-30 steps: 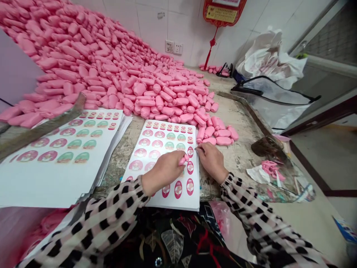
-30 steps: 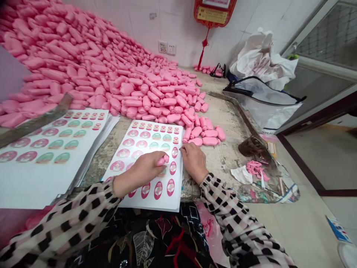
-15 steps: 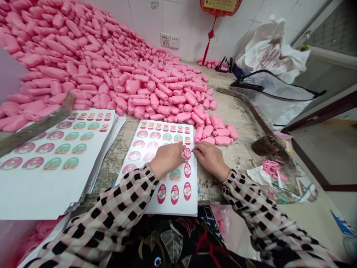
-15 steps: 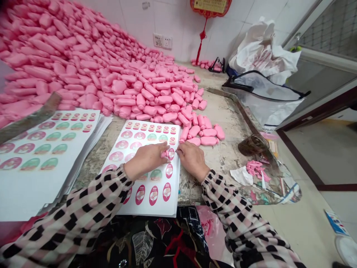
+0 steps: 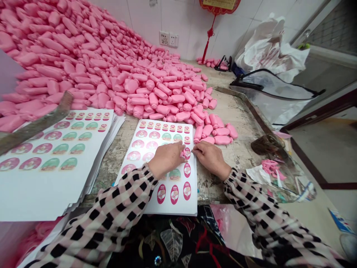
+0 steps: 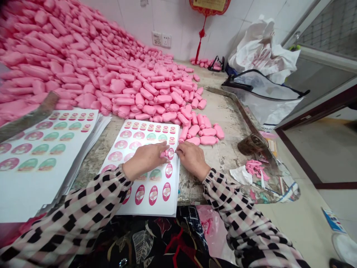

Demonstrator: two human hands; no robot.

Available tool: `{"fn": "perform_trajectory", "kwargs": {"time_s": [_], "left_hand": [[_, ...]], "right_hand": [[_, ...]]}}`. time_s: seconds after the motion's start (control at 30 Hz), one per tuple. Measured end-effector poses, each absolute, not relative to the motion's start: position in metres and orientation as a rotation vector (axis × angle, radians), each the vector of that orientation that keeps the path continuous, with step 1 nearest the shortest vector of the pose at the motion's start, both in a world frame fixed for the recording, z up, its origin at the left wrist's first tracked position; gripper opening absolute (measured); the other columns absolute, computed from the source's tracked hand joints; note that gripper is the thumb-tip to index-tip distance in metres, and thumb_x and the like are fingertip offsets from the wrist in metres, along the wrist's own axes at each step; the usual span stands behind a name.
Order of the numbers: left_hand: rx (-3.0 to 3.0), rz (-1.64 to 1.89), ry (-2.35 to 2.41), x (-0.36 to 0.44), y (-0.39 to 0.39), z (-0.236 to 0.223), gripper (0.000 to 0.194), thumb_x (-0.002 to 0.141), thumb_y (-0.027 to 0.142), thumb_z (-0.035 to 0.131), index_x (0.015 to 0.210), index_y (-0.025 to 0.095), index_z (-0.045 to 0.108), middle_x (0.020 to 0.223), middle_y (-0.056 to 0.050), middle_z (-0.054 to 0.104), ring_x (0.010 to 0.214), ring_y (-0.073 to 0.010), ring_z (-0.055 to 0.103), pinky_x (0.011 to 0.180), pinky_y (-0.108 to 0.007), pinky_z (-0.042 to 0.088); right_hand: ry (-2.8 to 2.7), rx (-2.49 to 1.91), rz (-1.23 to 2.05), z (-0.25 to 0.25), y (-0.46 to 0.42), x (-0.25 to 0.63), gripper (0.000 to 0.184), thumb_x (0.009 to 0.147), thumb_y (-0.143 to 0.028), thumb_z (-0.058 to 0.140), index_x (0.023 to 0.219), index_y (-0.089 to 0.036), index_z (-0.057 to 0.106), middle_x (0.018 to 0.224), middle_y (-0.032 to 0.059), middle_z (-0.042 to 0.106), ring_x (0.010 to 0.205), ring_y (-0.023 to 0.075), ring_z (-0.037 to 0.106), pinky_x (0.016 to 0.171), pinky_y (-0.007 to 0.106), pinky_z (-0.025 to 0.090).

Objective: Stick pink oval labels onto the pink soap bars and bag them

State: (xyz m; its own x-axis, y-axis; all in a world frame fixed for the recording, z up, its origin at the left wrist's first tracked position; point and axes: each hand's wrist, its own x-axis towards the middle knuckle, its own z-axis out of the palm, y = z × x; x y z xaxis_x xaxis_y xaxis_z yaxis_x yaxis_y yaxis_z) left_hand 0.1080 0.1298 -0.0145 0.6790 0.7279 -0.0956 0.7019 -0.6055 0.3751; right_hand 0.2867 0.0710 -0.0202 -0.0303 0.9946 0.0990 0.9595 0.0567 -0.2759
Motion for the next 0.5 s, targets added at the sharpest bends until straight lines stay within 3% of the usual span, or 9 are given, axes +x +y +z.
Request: {"fn": "perform_trajectory", "kwargs": {"time_s": [0.3,0.5], "left_hand": [[2.539,0.085,1.128,0.1080,0.1286,-0.0155,0.041,0.079,0.040,0.056,0.117,0.026,0.058,0.129,-0.007,0.054,0.101,-0.0306,0.059,0.076,-0.040,0.045],[2.555,0.074,1.108,0.1080,0.1293,-0.0140,0.042,0.079,0.040,0.054,0.118,0.025,0.057,0.124,-0.008,0.057,0.101,-0.0323,0.059,0.075,-0.042,0.046]], "right_hand": [[-2.062,-2.006,0.109,-0.0219,0.0720,0.2859,0.014,0.086,-0.030,0.051,0.087,-0.023,0.063,0.090,0.0008,0.064,0.085,0.0163,0.056,0.064,0.027,0.033],[-2.015,-1.953,0.254,-0.0235,0.0736,0.2898,0.012,0.084,-0.029,0.053,0.084,-0.023,0.063,0.088,-0.0005,0.065,0.081,0.0148,0.057,0.061,0.026,0.033]]}}
